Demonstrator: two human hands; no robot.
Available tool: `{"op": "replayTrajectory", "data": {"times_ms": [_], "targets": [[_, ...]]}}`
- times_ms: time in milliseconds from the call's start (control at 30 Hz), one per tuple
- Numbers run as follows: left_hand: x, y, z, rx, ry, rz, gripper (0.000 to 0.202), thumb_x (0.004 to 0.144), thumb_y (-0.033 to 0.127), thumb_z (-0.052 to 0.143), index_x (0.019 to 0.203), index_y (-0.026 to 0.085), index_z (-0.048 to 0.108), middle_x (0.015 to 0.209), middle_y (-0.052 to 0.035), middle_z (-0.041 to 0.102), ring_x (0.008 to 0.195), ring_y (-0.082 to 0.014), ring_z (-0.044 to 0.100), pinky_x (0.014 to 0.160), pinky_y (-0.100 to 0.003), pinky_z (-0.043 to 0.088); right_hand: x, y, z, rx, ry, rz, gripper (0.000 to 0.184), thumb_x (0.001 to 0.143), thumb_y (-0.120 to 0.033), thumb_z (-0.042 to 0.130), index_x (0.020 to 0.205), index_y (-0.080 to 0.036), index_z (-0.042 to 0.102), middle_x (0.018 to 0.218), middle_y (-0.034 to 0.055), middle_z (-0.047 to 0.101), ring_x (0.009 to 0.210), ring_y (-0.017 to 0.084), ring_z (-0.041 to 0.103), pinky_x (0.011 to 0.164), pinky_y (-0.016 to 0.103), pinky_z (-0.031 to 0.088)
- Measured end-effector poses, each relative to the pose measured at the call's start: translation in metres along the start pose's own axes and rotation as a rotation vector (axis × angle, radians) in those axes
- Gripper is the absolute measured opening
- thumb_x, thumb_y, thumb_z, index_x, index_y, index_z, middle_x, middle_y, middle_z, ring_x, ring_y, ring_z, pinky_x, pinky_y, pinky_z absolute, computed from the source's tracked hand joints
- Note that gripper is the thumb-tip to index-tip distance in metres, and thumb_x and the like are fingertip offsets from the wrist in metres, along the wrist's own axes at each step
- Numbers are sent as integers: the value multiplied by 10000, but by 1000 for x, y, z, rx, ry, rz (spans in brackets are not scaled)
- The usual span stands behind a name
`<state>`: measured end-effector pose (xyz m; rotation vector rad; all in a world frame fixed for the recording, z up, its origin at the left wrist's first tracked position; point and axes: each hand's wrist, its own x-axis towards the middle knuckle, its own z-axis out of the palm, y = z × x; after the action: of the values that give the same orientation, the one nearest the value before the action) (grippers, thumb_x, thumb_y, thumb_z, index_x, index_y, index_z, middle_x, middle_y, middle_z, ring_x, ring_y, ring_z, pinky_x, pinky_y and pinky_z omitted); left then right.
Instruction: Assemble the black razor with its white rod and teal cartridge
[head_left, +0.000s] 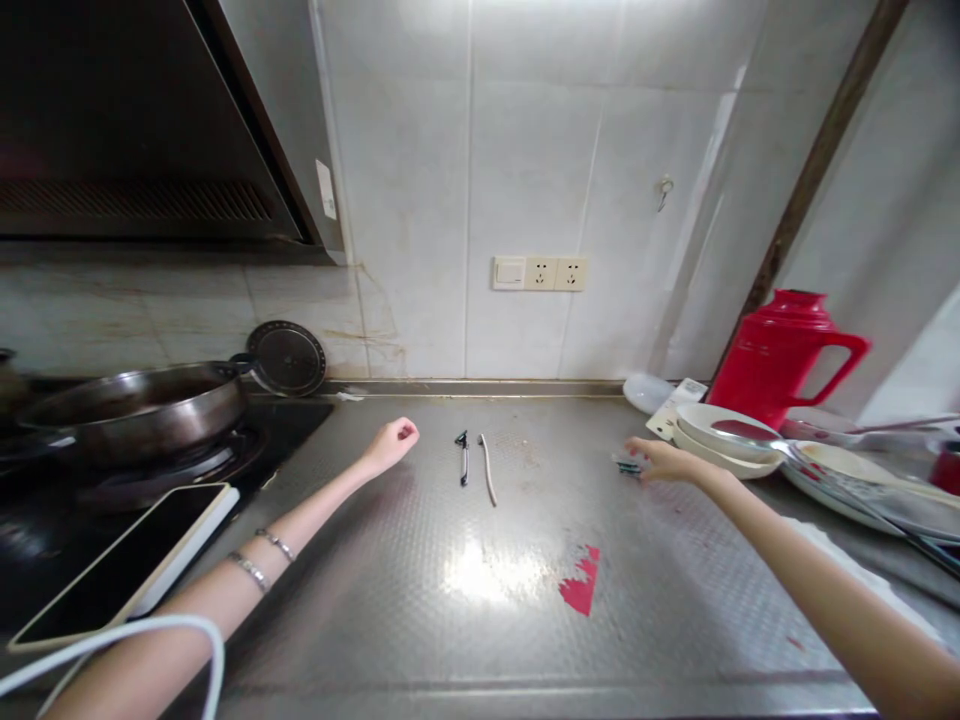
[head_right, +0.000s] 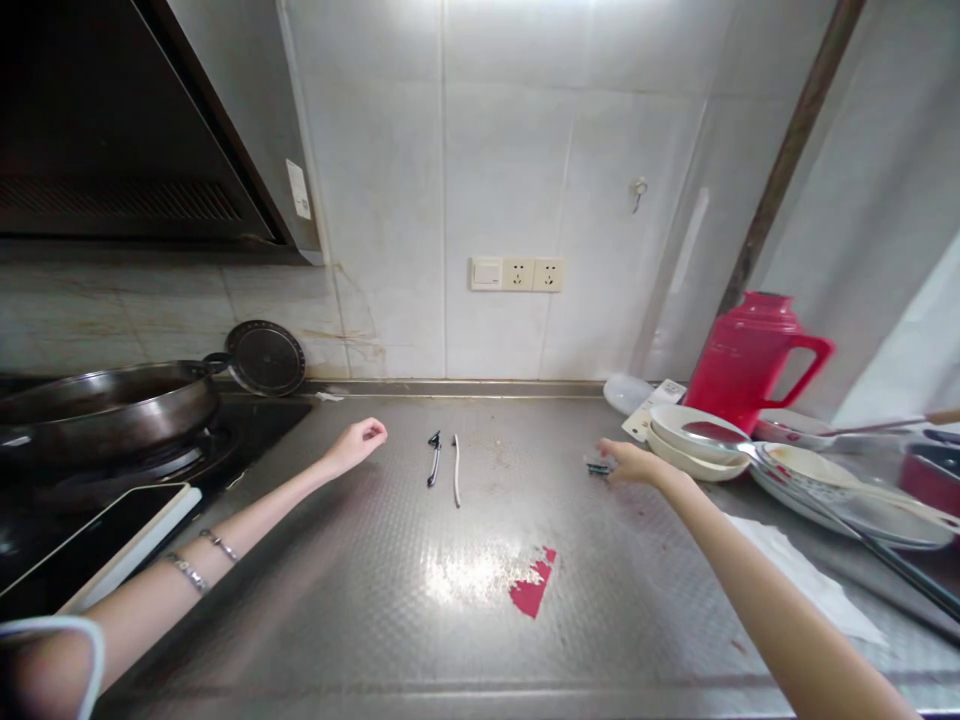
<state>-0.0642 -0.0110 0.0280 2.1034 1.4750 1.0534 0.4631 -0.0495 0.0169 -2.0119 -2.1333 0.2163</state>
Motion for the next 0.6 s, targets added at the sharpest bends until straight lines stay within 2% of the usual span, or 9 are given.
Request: {"op": "replayTrajectory", "data": {"times_ms": [100,200,300,433,533,600], "targets": [[0,8,4,23,19,56,175,738,317,497,755,159,570,775,-37,642,761,-157,596,750,-275,455,4,-7,-1,13,-69,-83,512,555,-114,615,1058,-153,533,1012,103,631,868,197,595,738,247,425],[-4,26,10,57,-18,106,198,753,317,520,836,154,595,870,-54,656,842,-166,594,803,-286,445,7,-33,-4,18,-73,-154,563,584,-149,607,1127,-128,457,1044,124,598,898,201,573,775,262,416],[-13,52,23,157,-68,212,285,733,335,586,961,164,596,1022,-65,630,993,-193,538,906,-314,395,6,-76,-6,35,-85,-265,607,582,-169,615,1151,-96,416,1026,137,581,905,216,557,788,287,416],[-31,85,43,245,-191,363,513,668,430,658,1100,176,547,1155,-84,569,1103,-246,450,942,-369,370,-6,-141,-4,71,-88,-446,640,588,-169,611,1188,-131,392,1030,114,557,945,226,535,810,315,412],[-43,103,56,295,-262,455,687,626,512,671,1190,167,486,1228,-101,516,1167,-275,385,980,-389,334,-22,-182,-4,73,-71,-572,658,580,-147,613,1201,-147,395,1078,121,539,1014,244,505,841,336,399],[-49,111,62,327,-284,473,725,610,536,672,1201,166,472,1233,-108,506,1184,-292,362,981,-405,325,-32,-203,-5,66,-78,-628,671,578,-145,619,1210,-154,392,1106,125,528,1035,247,495,838,334,404]]}}
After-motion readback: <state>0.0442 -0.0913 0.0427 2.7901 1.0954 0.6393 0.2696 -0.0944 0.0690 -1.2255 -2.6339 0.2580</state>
